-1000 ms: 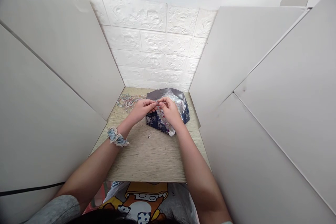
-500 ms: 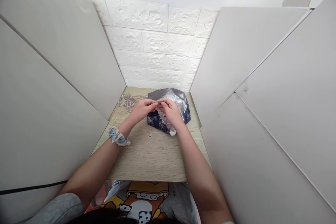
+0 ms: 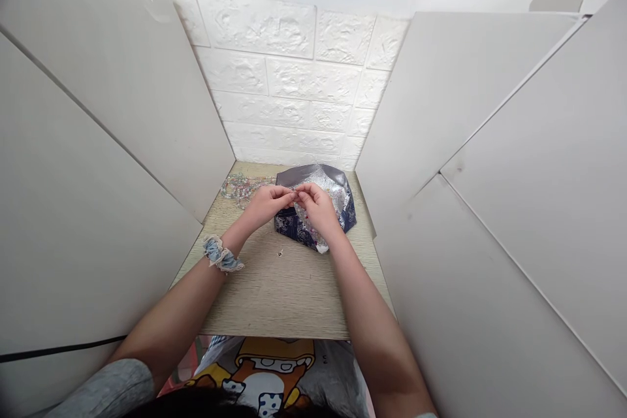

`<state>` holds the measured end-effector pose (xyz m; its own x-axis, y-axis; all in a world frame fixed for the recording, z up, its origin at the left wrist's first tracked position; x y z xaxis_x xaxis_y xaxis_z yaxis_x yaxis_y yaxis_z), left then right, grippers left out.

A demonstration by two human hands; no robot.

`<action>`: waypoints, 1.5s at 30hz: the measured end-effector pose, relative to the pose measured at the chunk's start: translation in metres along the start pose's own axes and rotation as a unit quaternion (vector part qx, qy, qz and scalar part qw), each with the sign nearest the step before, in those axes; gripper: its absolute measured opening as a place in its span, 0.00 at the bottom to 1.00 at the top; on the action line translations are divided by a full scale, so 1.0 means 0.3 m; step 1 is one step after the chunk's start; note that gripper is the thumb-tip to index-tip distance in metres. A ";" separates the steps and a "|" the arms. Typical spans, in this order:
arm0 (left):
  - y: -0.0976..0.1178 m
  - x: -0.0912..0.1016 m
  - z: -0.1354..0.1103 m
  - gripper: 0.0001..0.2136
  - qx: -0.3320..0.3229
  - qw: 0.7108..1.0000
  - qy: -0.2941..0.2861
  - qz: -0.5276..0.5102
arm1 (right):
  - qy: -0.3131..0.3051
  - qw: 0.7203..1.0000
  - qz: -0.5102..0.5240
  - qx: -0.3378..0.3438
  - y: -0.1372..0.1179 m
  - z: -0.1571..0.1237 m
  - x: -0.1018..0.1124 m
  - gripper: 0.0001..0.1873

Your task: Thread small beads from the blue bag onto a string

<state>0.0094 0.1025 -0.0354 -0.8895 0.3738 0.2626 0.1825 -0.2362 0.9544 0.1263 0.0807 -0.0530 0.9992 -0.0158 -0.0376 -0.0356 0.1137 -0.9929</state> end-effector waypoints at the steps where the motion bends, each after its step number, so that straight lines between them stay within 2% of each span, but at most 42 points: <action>1: 0.001 0.000 -0.001 0.14 0.000 1.000 0.000 0.003 | 0.001 1.000 -0.002 0.002 -0.001 -0.001 -0.001 0.04; 7: 0.002 0.002 -0.003 0.14 0.006 1.000 0.000 0.009 | 0.003 0.999 -0.027 0.016 0.002 0.000 0.000 0.05; 23: -0.018 -0.002 0.005 0.13 0.018 1.000 0.001 -0.021 | 0.011 0.981 -0.179 0.078 0.016 0.005 0.013 0.06; 30: -0.045 -0.004 0.015 0.13 0.038 0.996 -0.028 -0.071 | 0.016 0.972 -0.218 0.087 -0.011 -0.003 0.019 0.06; 36: -0.042 -0.004 0.012 0.14 0.033 0.997 -0.041 -0.056 | 0.048 0.961 -0.260 0.082 -0.039 -0.010 0.042 0.05; 41: -0.036 -0.025 0.001 0.16 0.058 0.988 -0.066 -0.124 | 0.009 0.940 -0.309 0.146 -0.079 -0.021 0.027 0.04; 45: -0.033 -0.042 -0.006 0.18 0.081 0.982 -0.097 -0.140 | -0.033 0.935 -0.317 0.154 -0.087 -0.027 0.009 0.05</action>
<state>0.0181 0.0985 -0.0484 -0.8205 0.5716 -0.0072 0.0197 0.0408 0.9990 0.1298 0.0697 -0.0281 0.8168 -0.1168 0.5650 0.5618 0.3838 -0.7328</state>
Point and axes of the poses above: each hand's wrist, its own z-axis towards the middle knuckle, its own x-axis out of the back of the hand, y = z × x, the point moved 5 cm from there along z, towards the middle knuckle, and after that the axes turned 8 degrees about -z, right-handed, at the moved point
